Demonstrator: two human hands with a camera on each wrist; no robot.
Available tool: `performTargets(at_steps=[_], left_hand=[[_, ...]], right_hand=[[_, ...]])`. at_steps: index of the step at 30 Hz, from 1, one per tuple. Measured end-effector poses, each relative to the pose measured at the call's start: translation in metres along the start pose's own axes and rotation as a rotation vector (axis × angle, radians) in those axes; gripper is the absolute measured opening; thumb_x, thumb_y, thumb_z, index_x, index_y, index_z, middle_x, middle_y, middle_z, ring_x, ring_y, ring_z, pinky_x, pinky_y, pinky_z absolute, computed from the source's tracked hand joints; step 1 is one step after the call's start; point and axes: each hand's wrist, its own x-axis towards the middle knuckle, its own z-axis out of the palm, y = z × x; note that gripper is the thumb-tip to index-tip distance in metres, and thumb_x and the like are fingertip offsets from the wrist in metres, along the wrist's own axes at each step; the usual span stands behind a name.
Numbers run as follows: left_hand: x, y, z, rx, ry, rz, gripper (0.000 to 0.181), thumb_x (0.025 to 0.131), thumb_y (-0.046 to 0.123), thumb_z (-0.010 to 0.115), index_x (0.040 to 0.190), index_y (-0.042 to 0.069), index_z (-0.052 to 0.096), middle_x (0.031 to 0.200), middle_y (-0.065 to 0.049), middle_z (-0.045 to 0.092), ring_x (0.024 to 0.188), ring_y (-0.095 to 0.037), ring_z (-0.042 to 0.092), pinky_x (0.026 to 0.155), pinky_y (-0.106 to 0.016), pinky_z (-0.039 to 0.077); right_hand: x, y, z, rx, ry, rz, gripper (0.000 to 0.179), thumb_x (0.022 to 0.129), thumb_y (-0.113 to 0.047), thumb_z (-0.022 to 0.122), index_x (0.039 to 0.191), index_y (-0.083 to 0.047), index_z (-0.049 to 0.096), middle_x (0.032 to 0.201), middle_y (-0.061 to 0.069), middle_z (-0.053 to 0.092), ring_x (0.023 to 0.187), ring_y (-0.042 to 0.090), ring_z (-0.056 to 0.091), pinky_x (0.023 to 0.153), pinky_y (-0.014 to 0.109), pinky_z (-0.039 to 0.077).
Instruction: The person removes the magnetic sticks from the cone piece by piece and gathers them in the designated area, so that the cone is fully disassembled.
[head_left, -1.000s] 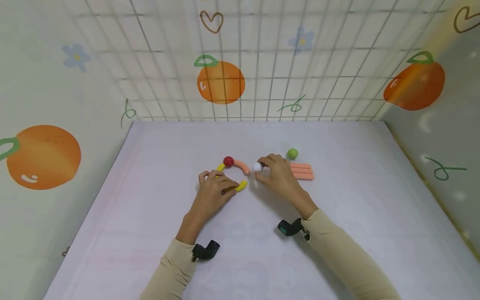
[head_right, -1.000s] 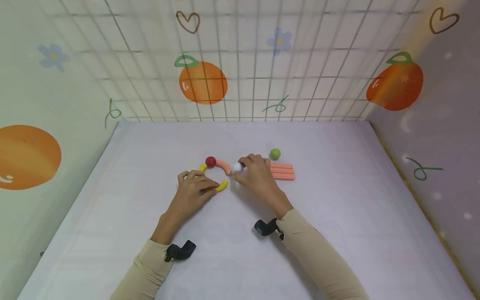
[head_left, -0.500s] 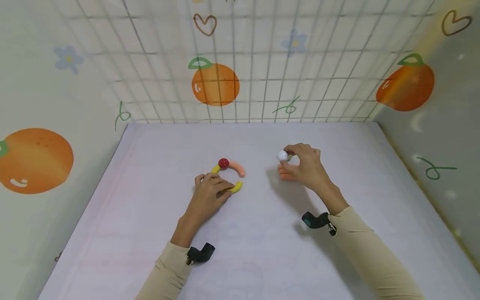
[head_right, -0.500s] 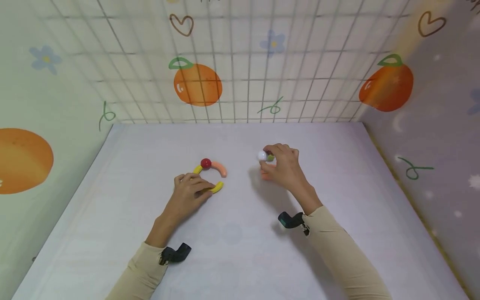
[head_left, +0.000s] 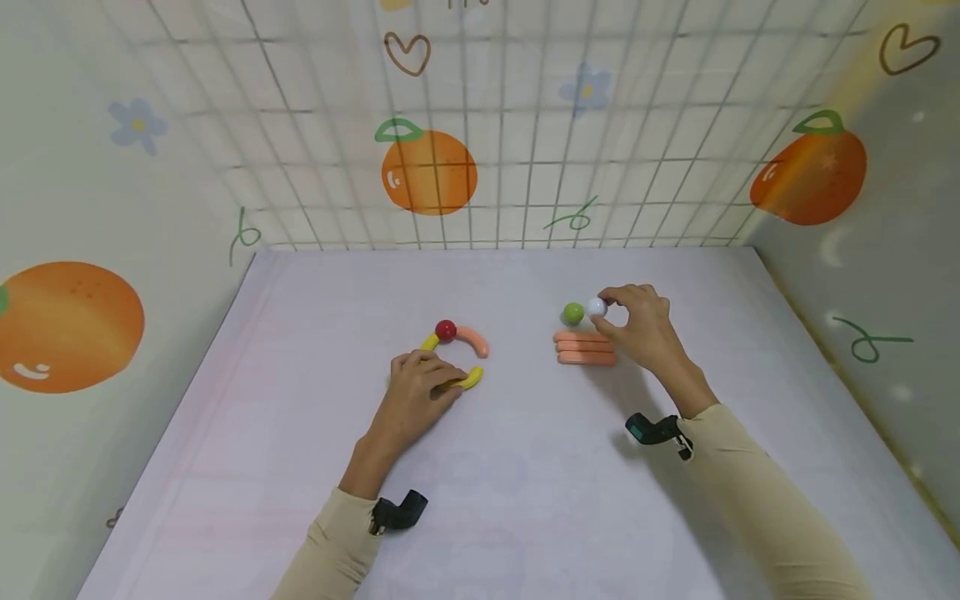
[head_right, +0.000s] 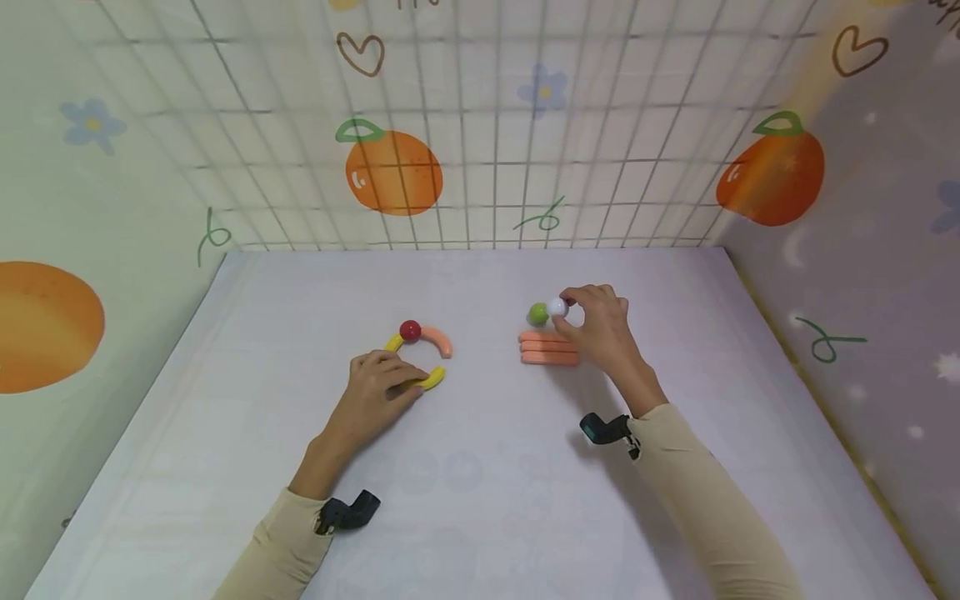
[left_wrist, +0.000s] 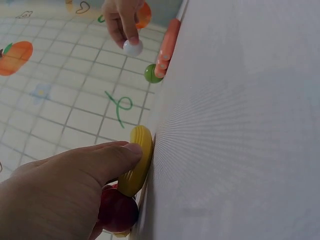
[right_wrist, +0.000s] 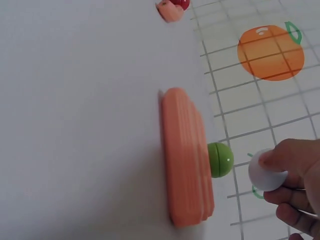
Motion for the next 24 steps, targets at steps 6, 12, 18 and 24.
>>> performTargets(at_steps=[6, 12, 18, 24], left_hand=[[-0.001, 0.0, 0.0, -0.014, -0.001, -0.006, 0.022, 0.083, 0.016, 0.084, 0.105, 0.016, 0.08, 0.105, 0.002, 0.074, 0.107, -0.021, 0.056, 0.095, -0.046, 0.034], [-0.002, -0.002, 0.001, -0.025, -0.004, -0.008, 0.021, 0.084, 0.015, 0.083, 0.105, 0.016, 0.079, 0.105, 0.002, 0.074, 0.106, -0.019, 0.055, 0.093, -0.043, 0.035], [-0.001, -0.001, 0.0, -0.011, -0.022, -0.011, 0.022, 0.085, 0.017, 0.082, 0.106, 0.017, 0.079, 0.106, 0.003, 0.074, 0.107, -0.019, 0.055, 0.093, -0.043, 0.036], [0.0, -0.002, -0.001, 0.007, -0.003, 0.002, 0.022, 0.084, 0.017, 0.083, 0.105, 0.017, 0.079, 0.106, 0.003, 0.074, 0.106, -0.019, 0.055, 0.092, -0.043, 0.037]], right_hand=[[0.002, 0.008, 0.005, -0.016, -0.04, 0.039, 0.032, 0.09, -0.019, 0.074, 0.117, -0.001, 0.068, 0.113, 0.016, 0.067, 0.114, 0.039, 0.05, 0.086, 0.058, 0.031], [0.008, 0.018, 0.013, -0.042, -0.1, 0.086, 0.035, 0.091, -0.019, 0.074, 0.119, 0.0, 0.067, 0.115, 0.017, 0.067, 0.113, 0.039, 0.05, 0.086, 0.057, 0.03], [0.011, 0.03, 0.019, -0.07, -0.168, 0.137, 0.037, 0.092, -0.02, 0.073, 0.122, 0.001, 0.066, 0.116, 0.018, 0.066, 0.113, 0.04, 0.049, 0.088, 0.058, 0.029], [0.015, 0.027, 0.018, -0.067, -0.223, 0.145, 0.04, 0.094, -0.023, 0.072, 0.125, 0.001, 0.064, 0.118, 0.019, 0.064, 0.115, 0.041, 0.048, 0.089, 0.059, 0.027]])
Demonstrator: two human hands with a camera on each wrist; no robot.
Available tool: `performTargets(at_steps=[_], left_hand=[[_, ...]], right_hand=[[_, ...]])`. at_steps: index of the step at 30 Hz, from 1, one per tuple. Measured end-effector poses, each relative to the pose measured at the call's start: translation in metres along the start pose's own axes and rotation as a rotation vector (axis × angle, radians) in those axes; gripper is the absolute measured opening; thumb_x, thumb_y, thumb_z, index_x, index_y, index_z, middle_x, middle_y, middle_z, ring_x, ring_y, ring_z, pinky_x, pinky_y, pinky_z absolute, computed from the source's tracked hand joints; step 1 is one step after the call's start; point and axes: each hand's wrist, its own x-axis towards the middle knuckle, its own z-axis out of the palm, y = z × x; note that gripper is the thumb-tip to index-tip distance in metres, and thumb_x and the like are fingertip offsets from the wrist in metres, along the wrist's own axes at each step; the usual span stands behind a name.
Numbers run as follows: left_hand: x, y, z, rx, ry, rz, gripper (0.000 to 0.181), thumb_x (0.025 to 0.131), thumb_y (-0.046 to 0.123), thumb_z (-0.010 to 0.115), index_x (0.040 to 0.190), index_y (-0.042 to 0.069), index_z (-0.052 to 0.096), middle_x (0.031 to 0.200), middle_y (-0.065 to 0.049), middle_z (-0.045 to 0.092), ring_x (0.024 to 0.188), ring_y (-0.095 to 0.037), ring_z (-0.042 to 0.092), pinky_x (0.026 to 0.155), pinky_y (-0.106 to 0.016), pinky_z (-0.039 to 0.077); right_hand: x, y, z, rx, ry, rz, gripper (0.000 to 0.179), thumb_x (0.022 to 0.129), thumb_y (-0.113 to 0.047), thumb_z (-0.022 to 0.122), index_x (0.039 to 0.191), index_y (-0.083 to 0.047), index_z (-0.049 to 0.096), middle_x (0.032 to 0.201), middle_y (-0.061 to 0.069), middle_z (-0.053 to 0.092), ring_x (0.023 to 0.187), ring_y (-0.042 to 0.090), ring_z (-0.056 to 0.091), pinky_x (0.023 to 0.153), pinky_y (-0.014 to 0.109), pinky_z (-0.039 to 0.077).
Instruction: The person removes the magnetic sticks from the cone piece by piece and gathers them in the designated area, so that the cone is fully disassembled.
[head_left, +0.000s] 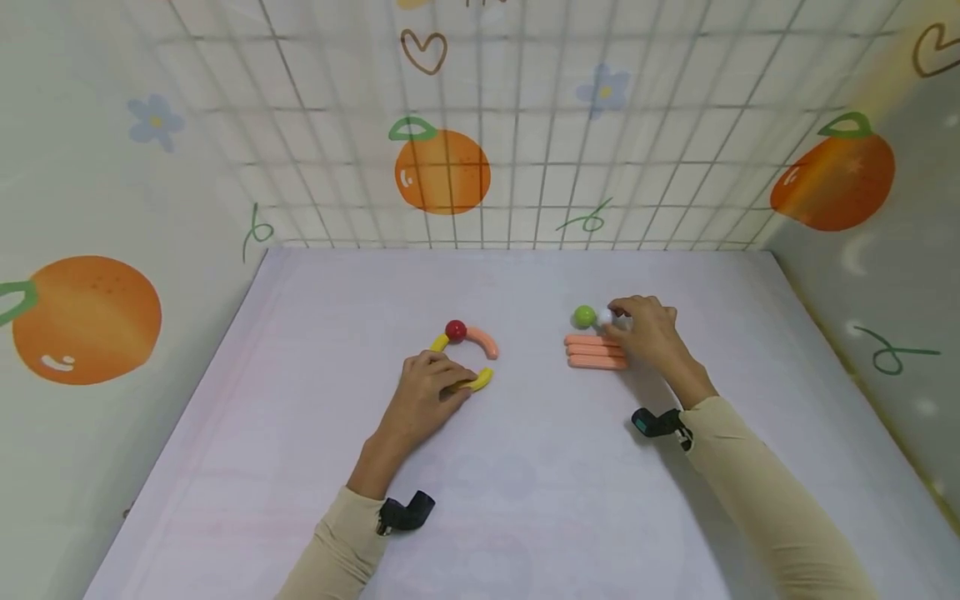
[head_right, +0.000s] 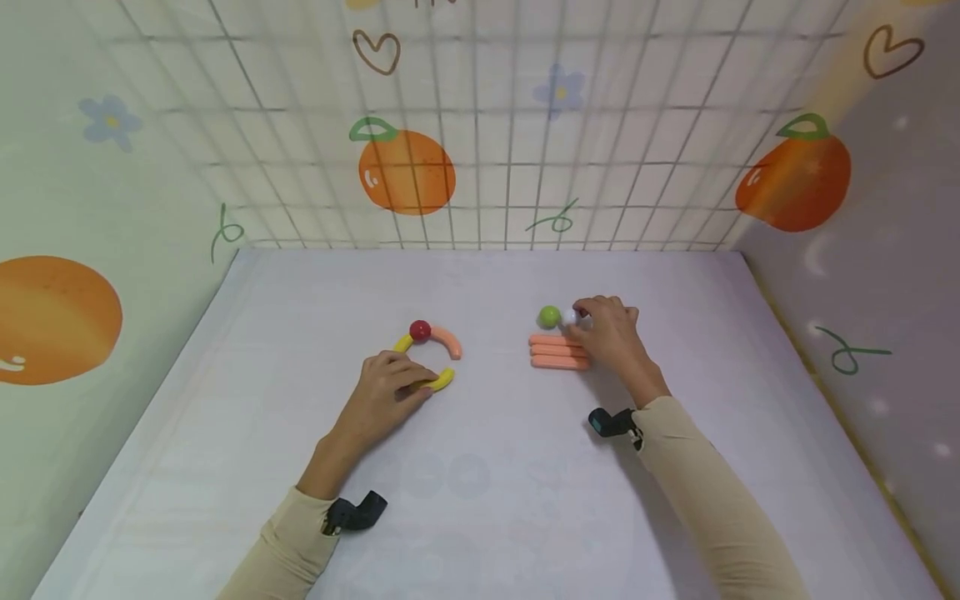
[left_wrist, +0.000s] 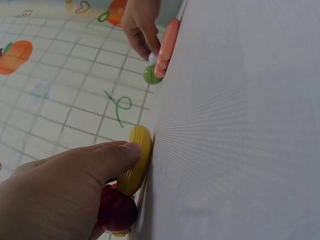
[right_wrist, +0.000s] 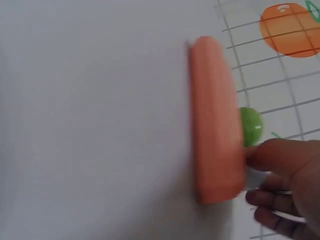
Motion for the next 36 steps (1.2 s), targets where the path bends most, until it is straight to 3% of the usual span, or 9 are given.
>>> performTargets(at_steps=[4, 7, 12, 16, 21, 28, 31, 36], left_hand=[[0.003, -0.002, -0.002, -0.008, 0.004, 0.013, 0.022, 0.084, 0.019, 0.084, 0.106, 0.017, 0.079, 0.107, 0.003, 0.074, 0.106, -0.019, 0.055, 0.093, -0.044, 0.037], [0.004, -0.004, -0.007, -0.036, 0.01, 0.006, 0.024, 0.084, 0.021, 0.083, 0.108, 0.017, 0.078, 0.109, 0.004, 0.072, 0.109, -0.019, 0.054, 0.094, -0.045, 0.035], [0.005, -0.012, -0.023, -0.064, 0.024, -0.063, 0.024, 0.088, 0.024, 0.078, 0.111, 0.016, 0.077, 0.117, 0.003, 0.068, 0.114, -0.022, 0.051, 0.093, -0.046, 0.034], [0.003, -0.019, -0.035, -0.098, -0.028, -0.146, 0.025, 0.09, 0.026, 0.075, 0.114, 0.017, 0.075, 0.121, 0.006, 0.064, 0.116, -0.018, 0.049, 0.096, -0.046, 0.035], [0.001, -0.024, -0.04, -0.118, -0.102, -0.194, 0.024, 0.092, 0.029, 0.071, 0.115, 0.022, 0.074, 0.12, 0.011, 0.062, 0.115, -0.014, 0.048, 0.099, -0.043, 0.038], [-0.01, -0.022, -0.036, -0.111, -0.124, -0.191, 0.024, 0.093, 0.027, 0.073, 0.117, 0.023, 0.073, 0.121, 0.011, 0.062, 0.113, -0.015, 0.05, 0.097, -0.043, 0.043], [-0.014, -0.02, -0.031, -0.111, -0.116, -0.163, 0.025, 0.092, 0.027, 0.075, 0.116, 0.022, 0.074, 0.12, 0.01, 0.064, 0.111, -0.014, 0.051, 0.094, -0.041, 0.044], [-0.01, -0.015, -0.023, -0.117, -0.075, -0.099, 0.026, 0.091, 0.026, 0.076, 0.116, 0.018, 0.074, 0.119, 0.007, 0.065, 0.11, -0.016, 0.053, 0.094, -0.041, 0.045]], right_hand=[[-0.001, -0.011, -0.016, -0.004, -0.013, 0.011, 0.045, 0.095, -0.026, 0.069, 0.13, 0.001, 0.059, 0.123, 0.02, 0.06, 0.119, 0.043, 0.045, 0.092, 0.061, 0.025], [-0.006, -0.024, -0.023, -0.001, 0.033, -0.031, 0.043, 0.096, -0.025, 0.068, 0.129, 0.0, 0.06, 0.123, 0.019, 0.059, 0.119, 0.042, 0.046, 0.093, 0.061, 0.025], [-0.018, -0.055, -0.014, 0.042, 0.169, -0.265, 0.03, 0.091, -0.015, 0.075, 0.116, -0.002, 0.067, 0.114, 0.014, 0.066, 0.111, 0.035, 0.052, 0.089, 0.058, 0.029], [-0.028, -0.084, 0.002, 0.073, 0.232, -0.447, 0.026, 0.085, -0.011, 0.081, 0.108, -0.005, 0.07, 0.107, 0.009, 0.07, 0.102, 0.03, 0.058, 0.083, 0.053, 0.033], [-0.036, -0.112, 0.02, 0.068, 0.196, -0.531, 0.026, 0.085, -0.012, 0.08, 0.108, -0.007, 0.072, 0.11, 0.007, 0.069, 0.106, 0.027, 0.058, 0.083, 0.05, 0.033], [-0.04, -0.138, 0.053, -0.023, 0.078, -0.597, 0.026, 0.087, -0.019, 0.078, 0.112, -0.011, 0.073, 0.115, 0.002, 0.069, 0.111, 0.022, 0.057, 0.086, 0.045, 0.036], [-0.041, -0.144, 0.065, -0.039, 0.035, -0.618, 0.026, 0.087, -0.019, 0.079, 0.112, -0.012, 0.074, 0.116, 0.0, 0.068, 0.111, 0.02, 0.056, 0.086, 0.043, 0.037], [-0.034, -0.145, 0.075, -0.073, 0.02, -0.625, 0.025, 0.084, -0.015, 0.081, 0.108, -0.014, 0.075, 0.114, -0.003, 0.068, 0.112, 0.019, 0.053, 0.089, 0.044, 0.035]])
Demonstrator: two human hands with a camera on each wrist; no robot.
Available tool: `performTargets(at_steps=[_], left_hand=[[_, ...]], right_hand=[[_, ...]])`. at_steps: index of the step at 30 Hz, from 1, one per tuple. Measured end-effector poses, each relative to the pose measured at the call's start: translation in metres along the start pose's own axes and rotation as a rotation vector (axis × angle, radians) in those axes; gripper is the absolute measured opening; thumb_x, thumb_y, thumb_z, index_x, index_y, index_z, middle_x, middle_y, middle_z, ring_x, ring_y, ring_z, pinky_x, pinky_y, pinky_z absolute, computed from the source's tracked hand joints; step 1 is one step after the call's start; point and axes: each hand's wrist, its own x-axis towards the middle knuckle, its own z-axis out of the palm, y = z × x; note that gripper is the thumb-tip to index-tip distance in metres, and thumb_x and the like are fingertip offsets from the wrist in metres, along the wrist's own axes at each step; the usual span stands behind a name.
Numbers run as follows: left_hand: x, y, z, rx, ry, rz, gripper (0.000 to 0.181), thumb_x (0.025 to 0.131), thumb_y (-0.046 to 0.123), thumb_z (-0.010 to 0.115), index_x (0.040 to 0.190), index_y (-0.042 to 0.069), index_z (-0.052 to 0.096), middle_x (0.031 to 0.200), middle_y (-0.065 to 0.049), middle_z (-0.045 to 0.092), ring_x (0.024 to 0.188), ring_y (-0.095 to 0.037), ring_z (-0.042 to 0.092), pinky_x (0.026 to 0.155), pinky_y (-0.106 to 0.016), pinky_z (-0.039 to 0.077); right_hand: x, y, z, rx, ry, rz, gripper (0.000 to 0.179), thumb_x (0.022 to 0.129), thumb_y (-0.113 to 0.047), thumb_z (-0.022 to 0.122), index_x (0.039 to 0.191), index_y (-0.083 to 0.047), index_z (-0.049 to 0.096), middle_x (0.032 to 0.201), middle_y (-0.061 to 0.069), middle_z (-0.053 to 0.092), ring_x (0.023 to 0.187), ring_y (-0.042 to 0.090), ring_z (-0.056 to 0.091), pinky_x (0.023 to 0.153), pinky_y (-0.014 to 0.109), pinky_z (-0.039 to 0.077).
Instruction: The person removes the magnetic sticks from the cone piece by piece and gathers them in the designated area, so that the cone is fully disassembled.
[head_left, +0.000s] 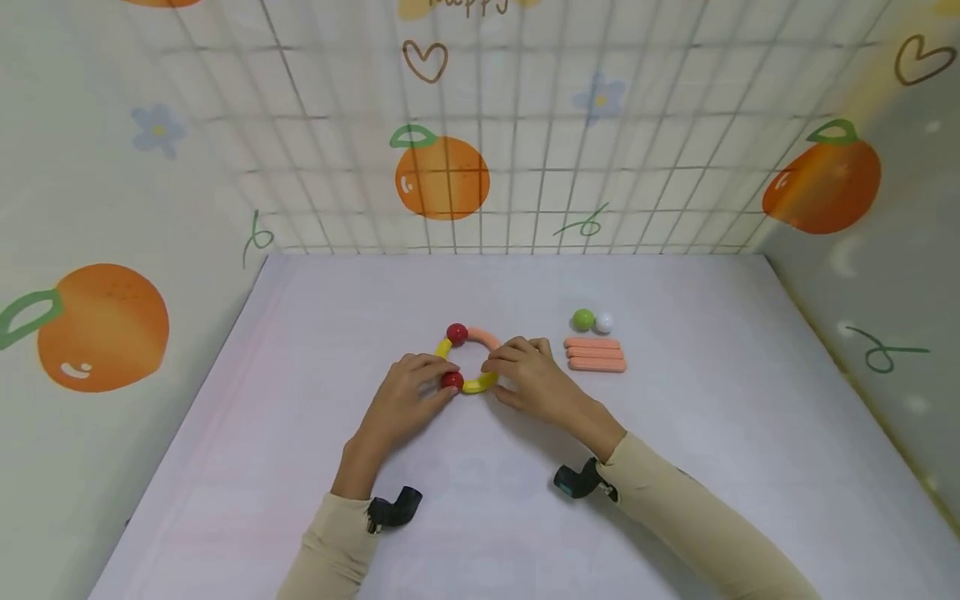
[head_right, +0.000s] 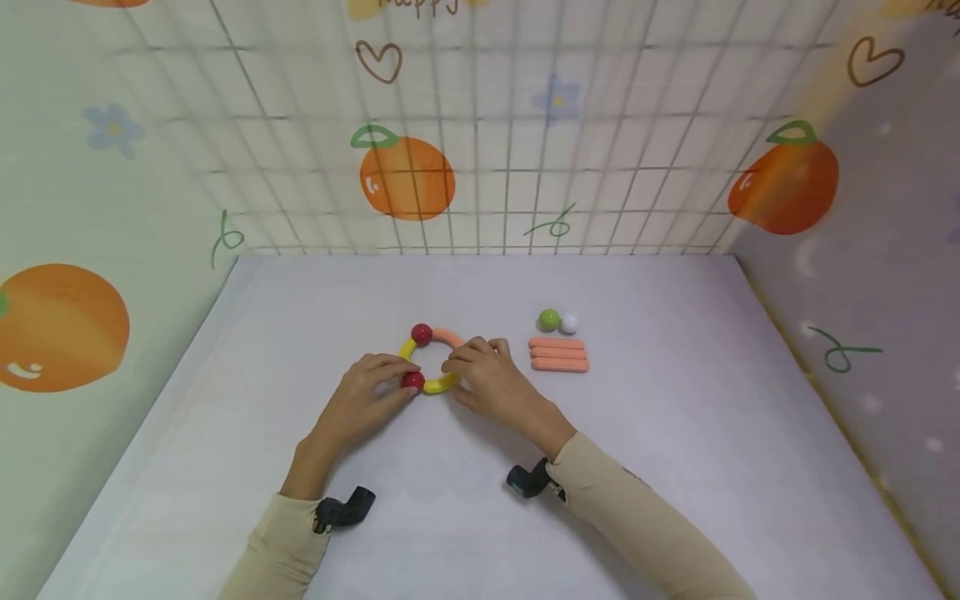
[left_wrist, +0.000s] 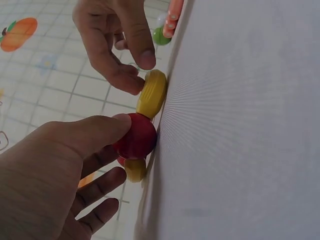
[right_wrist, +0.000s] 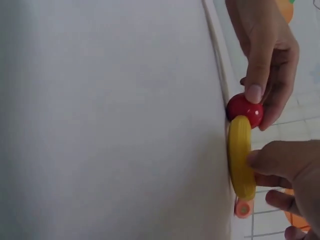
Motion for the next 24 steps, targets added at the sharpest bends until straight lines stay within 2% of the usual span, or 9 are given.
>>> performTargets(at_steps=[7, 14, 20, 24], left_hand=[[0.006, 0.006, 0.003, 0.007, -0.014, -0.03, 0.027, 0.091, 0.027, 0.076, 0.118, 0.02, 0.074, 0.121, 0.007, 0.064, 0.111, -0.015, 0.053, 0.095, -0.039, 0.045], [0.004, 0.008, 0.004, 0.007, -0.029, -0.047, 0.03, 0.091, 0.03, 0.076, 0.12, 0.021, 0.074, 0.122, 0.007, 0.064, 0.111, -0.014, 0.053, 0.095, -0.04, 0.046], [0.002, 0.002, 0.003, 0.025, -0.002, -0.053, 0.028, 0.091, 0.029, 0.076, 0.118, 0.022, 0.074, 0.121, 0.009, 0.064, 0.112, -0.013, 0.053, 0.097, -0.039, 0.045], [0.0, -0.001, 0.001, 0.039, -0.001, -0.072, 0.028, 0.091, 0.03, 0.076, 0.119, 0.023, 0.074, 0.122, 0.009, 0.064, 0.114, -0.014, 0.054, 0.098, -0.041, 0.045]], right_hand=[[0.001, 0.008, 0.003, -0.09, -0.03, -0.08, 0.023, 0.083, -0.016, 0.084, 0.105, -0.015, 0.077, 0.11, -0.002, 0.069, 0.112, 0.021, 0.055, 0.088, 0.046, 0.037], [-0.001, 0.005, -0.004, -0.157, -0.07, -0.134, 0.019, 0.084, -0.02, 0.082, 0.102, -0.017, 0.077, 0.103, -0.005, 0.07, 0.104, 0.017, 0.056, 0.085, 0.043, 0.035], [-0.008, 0.0, -0.015, -0.165, -0.071, -0.119, 0.017, 0.082, -0.022, 0.081, 0.098, -0.017, 0.077, 0.1, -0.005, 0.068, 0.101, 0.016, 0.056, 0.085, 0.041, 0.035], [-0.015, 0.002, -0.026, -0.113, -0.041, -0.078, 0.016, 0.081, -0.02, 0.083, 0.095, -0.019, 0.076, 0.098, -0.006, 0.066, 0.099, 0.015, 0.055, 0.085, 0.039, 0.034]])
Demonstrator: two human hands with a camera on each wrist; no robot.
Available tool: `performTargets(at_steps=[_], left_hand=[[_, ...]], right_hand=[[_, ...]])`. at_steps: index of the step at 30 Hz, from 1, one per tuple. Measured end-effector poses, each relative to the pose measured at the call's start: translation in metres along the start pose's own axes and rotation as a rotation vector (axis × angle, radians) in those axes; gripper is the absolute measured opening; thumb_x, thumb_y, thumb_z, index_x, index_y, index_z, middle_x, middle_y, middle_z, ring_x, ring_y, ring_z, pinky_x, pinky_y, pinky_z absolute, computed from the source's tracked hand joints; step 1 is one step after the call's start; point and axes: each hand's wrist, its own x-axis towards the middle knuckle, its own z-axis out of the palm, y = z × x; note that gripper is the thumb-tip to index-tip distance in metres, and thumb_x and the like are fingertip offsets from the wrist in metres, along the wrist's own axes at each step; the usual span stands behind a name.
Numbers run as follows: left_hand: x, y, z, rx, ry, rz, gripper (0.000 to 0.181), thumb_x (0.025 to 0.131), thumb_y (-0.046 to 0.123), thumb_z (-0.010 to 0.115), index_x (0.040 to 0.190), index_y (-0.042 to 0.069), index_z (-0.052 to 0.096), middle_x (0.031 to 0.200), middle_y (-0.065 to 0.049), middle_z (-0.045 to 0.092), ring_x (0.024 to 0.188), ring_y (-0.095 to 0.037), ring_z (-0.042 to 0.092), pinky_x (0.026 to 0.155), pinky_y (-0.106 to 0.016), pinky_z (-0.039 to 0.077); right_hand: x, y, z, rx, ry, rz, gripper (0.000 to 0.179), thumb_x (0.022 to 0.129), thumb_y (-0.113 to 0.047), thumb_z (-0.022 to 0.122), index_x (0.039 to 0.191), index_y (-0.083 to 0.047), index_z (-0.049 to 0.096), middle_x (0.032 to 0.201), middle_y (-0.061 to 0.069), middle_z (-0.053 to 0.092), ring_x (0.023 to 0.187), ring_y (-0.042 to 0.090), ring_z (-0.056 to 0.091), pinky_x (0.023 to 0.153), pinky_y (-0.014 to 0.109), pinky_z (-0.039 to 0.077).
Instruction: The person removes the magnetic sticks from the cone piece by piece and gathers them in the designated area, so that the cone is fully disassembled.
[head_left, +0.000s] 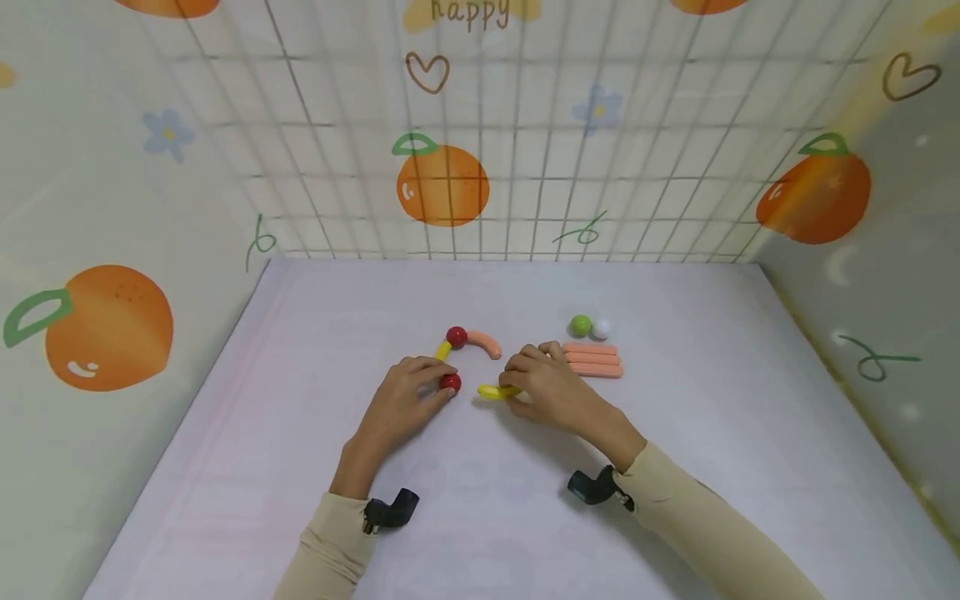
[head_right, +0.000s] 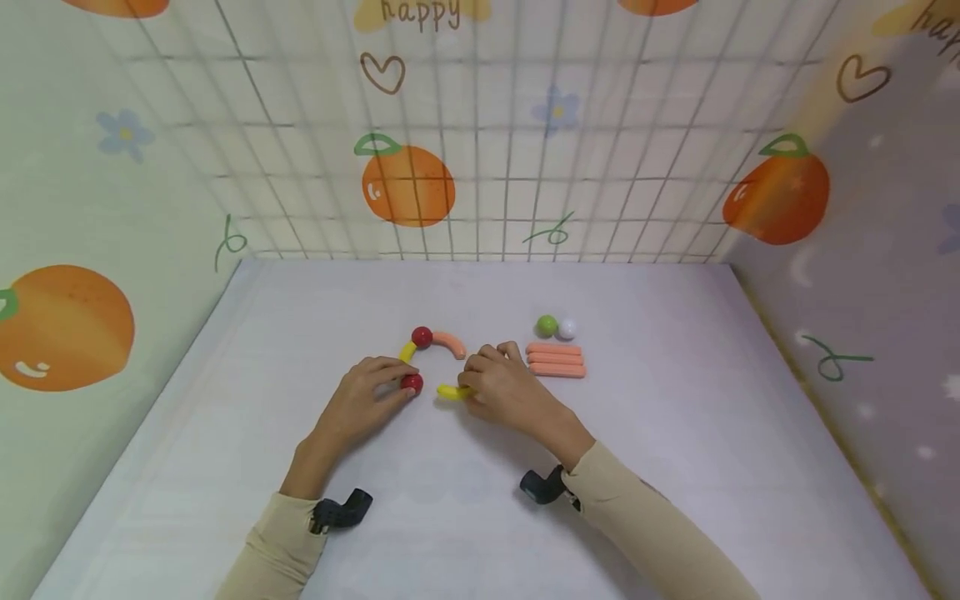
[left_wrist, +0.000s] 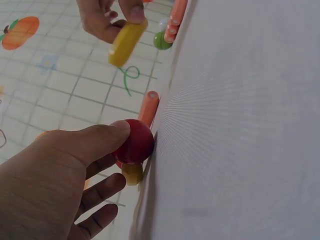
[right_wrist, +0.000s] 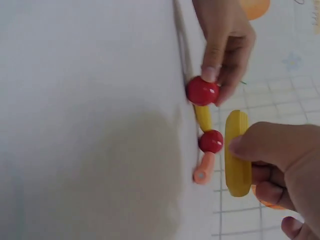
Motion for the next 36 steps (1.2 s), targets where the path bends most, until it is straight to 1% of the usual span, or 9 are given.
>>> performTargets(at_steps=[4, 9, 11, 15, 22, 28, 31, 36], left_hand=[[0.0, 0.003, 0.001, 0.012, 0.005, 0.002, 0.028, 0.091, 0.029, 0.076, 0.118, 0.022, 0.074, 0.121, 0.008, 0.064, 0.113, -0.015, 0.054, 0.097, -0.042, 0.046], [0.0, 0.004, 0.001, 0.006, 0.013, -0.005, 0.028, 0.09, 0.028, 0.077, 0.117, 0.021, 0.075, 0.121, 0.007, 0.064, 0.11, -0.016, 0.054, 0.094, -0.04, 0.046], [-0.001, 0.003, 0.001, -0.003, 0.014, -0.008, 0.028, 0.09, 0.028, 0.077, 0.117, 0.02, 0.075, 0.121, 0.006, 0.065, 0.11, -0.016, 0.054, 0.094, -0.04, 0.047], [-0.001, 0.002, 0.001, -0.015, 0.015, -0.015, 0.028, 0.09, 0.027, 0.077, 0.117, 0.021, 0.075, 0.121, 0.006, 0.064, 0.111, -0.017, 0.054, 0.093, -0.041, 0.047], [0.0, 0.003, 0.002, -0.02, 0.01, -0.014, 0.028, 0.091, 0.029, 0.076, 0.118, 0.021, 0.075, 0.122, 0.006, 0.064, 0.111, -0.016, 0.055, 0.094, -0.04, 0.047], [0.0, 0.004, 0.002, -0.015, -0.009, -0.029, 0.029, 0.091, 0.029, 0.076, 0.119, 0.021, 0.074, 0.122, 0.006, 0.064, 0.112, -0.017, 0.055, 0.095, -0.042, 0.047], [0.001, 0.004, 0.001, -0.012, -0.011, -0.021, 0.029, 0.092, 0.029, 0.076, 0.119, 0.02, 0.074, 0.123, 0.005, 0.064, 0.113, -0.018, 0.055, 0.096, -0.042, 0.047], [0.001, 0.003, 0.002, -0.008, -0.002, -0.008, 0.029, 0.092, 0.029, 0.075, 0.119, 0.02, 0.074, 0.123, 0.004, 0.064, 0.113, -0.018, 0.055, 0.096, -0.041, 0.046]], right_hand=[[-0.011, 0.007, -0.013, 0.049, 0.078, 0.03, 0.018, 0.08, -0.016, 0.084, 0.096, -0.017, 0.076, 0.098, -0.006, 0.066, 0.097, 0.015, 0.055, 0.085, 0.041, 0.034], [-0.022, 0.018, -0.027, 0.056, 0.184, 0.046, 0.019, 0.079, -0.013, 0.084, 0.096, -0.015, 0.075, 0.098, -0.005, 0.067, 0.098, 0.018, 0.056, 0.085, 0.044, 0.034], [-0.027, 0.022, -0.032, 0.055, 0.214, 0.048, 0.02, 0.078, -0.012, 0.085, 0.095, -0.014, 0.075, 0.098, -0.004, 0.067, 0.099, 0.02, 0.056, 0.084, 0.044, 0.034], [-0.038, 0.029, -0.04, 0.039, 0.247, 0.043, 0.022, 0.076, -0.01, 0.086, 0.094, -0.013, 0.075, 0.098, -0.002, 0.068, 0.098, 0.021, 0.057, 0.082, 0.046, 0.033], [-0.056, 0.042, -0.047, 0.009, 0.276, 0.056, 0.025, 0.073, -0.008, 0.087, 0.094, -0.01, 0.075, 0.1, 0.0, 0.071, 0.092, 0.022, 0.058, 0.081, 0.048, 0.035], [-0.067, 0.053, -0.048, -0.014, 0.266, 0.091, 0.026, 0.071, -0.008, 0.088, 0.093, -0.009, 0.075, 0.095, 0.001, 0.07, 0.09, 0.023, 0.059, 0.079, 0.048, 0.036], [-0.072, 0.058, -0.048, -0.019, 0.265, 0.096, 0.023, 0.072, -0.007, 0.087, 0.091, -0.009, 0.074, 0.095, 0.002, 0.071, 0.091, 0.024, 0.059, 0.079, 0.049, 0.035], [-0.08, 0.066, -0.044, -0.017, 0.25, 0.119, 0.025, 0.071, -0.005, 0.088, 0.091, -0.008, 0.074, 0.096, 0.003, 0.071, 0.092, 0.025, 0.059, 0.08, 0.05, 0.035]])
